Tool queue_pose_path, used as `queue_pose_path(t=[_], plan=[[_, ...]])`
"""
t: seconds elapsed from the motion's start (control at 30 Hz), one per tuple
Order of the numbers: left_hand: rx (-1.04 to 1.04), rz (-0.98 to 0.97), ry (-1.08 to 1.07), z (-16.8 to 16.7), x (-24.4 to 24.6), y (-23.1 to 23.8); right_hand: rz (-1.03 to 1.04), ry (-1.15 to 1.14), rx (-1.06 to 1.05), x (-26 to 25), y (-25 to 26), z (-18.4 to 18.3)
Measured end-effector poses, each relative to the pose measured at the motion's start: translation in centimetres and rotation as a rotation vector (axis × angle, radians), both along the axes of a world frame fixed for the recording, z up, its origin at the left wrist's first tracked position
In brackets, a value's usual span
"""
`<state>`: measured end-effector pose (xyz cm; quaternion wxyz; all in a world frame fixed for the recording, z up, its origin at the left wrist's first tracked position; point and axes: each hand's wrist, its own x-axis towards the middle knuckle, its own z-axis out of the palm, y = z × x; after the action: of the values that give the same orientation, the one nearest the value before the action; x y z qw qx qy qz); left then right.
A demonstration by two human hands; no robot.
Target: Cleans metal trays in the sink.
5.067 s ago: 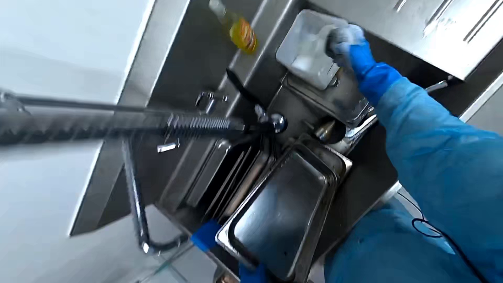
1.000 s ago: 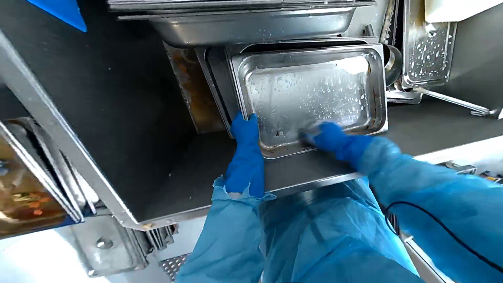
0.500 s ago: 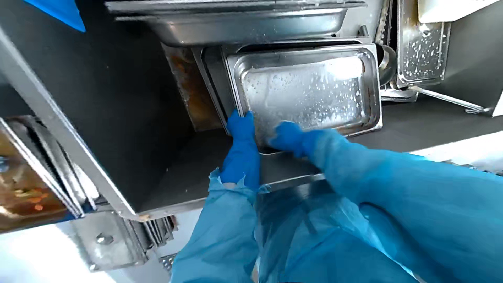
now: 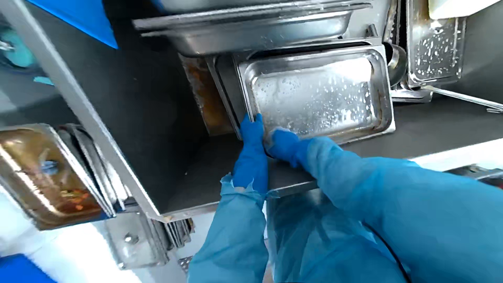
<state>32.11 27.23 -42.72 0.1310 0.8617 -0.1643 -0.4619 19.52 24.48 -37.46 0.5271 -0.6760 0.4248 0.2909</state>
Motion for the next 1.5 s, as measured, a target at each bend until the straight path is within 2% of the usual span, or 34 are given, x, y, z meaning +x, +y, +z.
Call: queue_pose_path(t=[0.07, 0.13, 0.17, 0.27, 0.33, 0.4, 0.47, 0.57, 0.63, 0.7, 0.77, 0.83, 0.93, 1.0, 1.07, 1.13, 1.2, 1.23, 1.3, 1.37, 1.43, 1.5], plan=[[-0.026, -0.041, 0.017, 0.2, 0.5, -0.2, 0.034, -0.125, 0.002, -1.1, 0.0, -0.3], [-0.018, -0.043, 0.053, 0.6, -0.4, 0.0, 0.054, -0.144, -0.016, -3.2, 0.7, 0.0], [-0.027, -0.026, 0.066, 0.6, -0.6, -0.3, 0.022, -0.120, -0.015, -3.2, 0.5, -0.4], [-0.090, -0.003, 0.079, 0.3, -0.6, 0.4, -0.240, 0.013, 0.037, -0.6, 0.3, -1.2], [-0.121, -0.004, 0.037, 0.0, -0.5, -0.1, -0.317, 0.028, 0.031, 0.4, -0.6, -2.3], [-0.105, -0.005, 0.017, 0.2, -0.9, -0.2, -0.217, 0.001, 0.023, 0.0, -0.9, -2.8], [-0.086, -0.030, 0.001, 0.4, -1.1, 0.3, -0.007, -0.014, 0.034, -1.6, -1.2, -2.4], [-0.126, -0.026, -0.002, 0.1, -0.9, -0.1, 0.242, 0.058, -0.054, -6.8, -4.4, -3.0], [-0.119, -0.019, 0.007, 0.3, -1.1, -0.1, 0.270, 0.126, -0.100, -11.6, -6.0, -3.1], [-0.114, -0.012, 0.022, 0.4, -1.1, 0.0, 0.283, 0.137, -0.135, -13.2, -6.1, -2.9], [-0.139, 0.012, 0.038, 0.3, -0.9, -0.1, 0.305, 0.090, -0.127, -10.1, -5.2, -2.8], [-0.127, 0.022, 0.059, 0.3, -0.9, 0.3, 0.244, 0.047, -0.037, -5.1, -3.3, -2.0], [-0.098, 0.022, 0.073, 0.3, -0.4, 0.6, -0.055, 0.041, 0.100, 0.2, -2.0, -1.2], [-0.125, 0.010, 0.046, 0.6, -0.3, 0.8, -0.326, 0.073, 0.093, 1.3, -1.6, -1.8], [-0.170, 0.002, 0.044, 0.1, -0.3, 0.7, -0.468, 0.089, 0.036, 2.7, -4.0, -3.4], [-0.185, 0.006, 0.062, -0.2, -0.4, 1.0, -0.458, 0.012, -0.033, 4.6, -8.4, -5.2], [-0.169, 0.035, 0.071, -0.1, -0.4, 1.3, -0.335, -0.050, -0.054, 5.3, -10.3, -5.6], [-0.164, 0.046, 0.077, 0.0, -0.4, 1.4, -0.308, -0.070, -0.098, 4.6, -8.9, -5.4], [-0.178, 0.074, 0.087, -0.2, -0.7, 1.1, -0.262, -0.018, 0.023, 1.5, -4.9, -3.0], [-0.183, 0.070, 0.109, 0.1, -0.9, 1.6, -0.306, 0.063, 0.138, -0.3, -1.6, -1.9], [-0.203, 0.033, 0.091, 0.3, -0.9, 1.9, -0.396, 0.076, 0.122, 0.8, -3.2, -2.8], [-0.215, 0.018, 0.102, -0.3, -0.8, 1.5, -0.450, 0.017, 0.028, 2.8, -7.8, -4.1]])
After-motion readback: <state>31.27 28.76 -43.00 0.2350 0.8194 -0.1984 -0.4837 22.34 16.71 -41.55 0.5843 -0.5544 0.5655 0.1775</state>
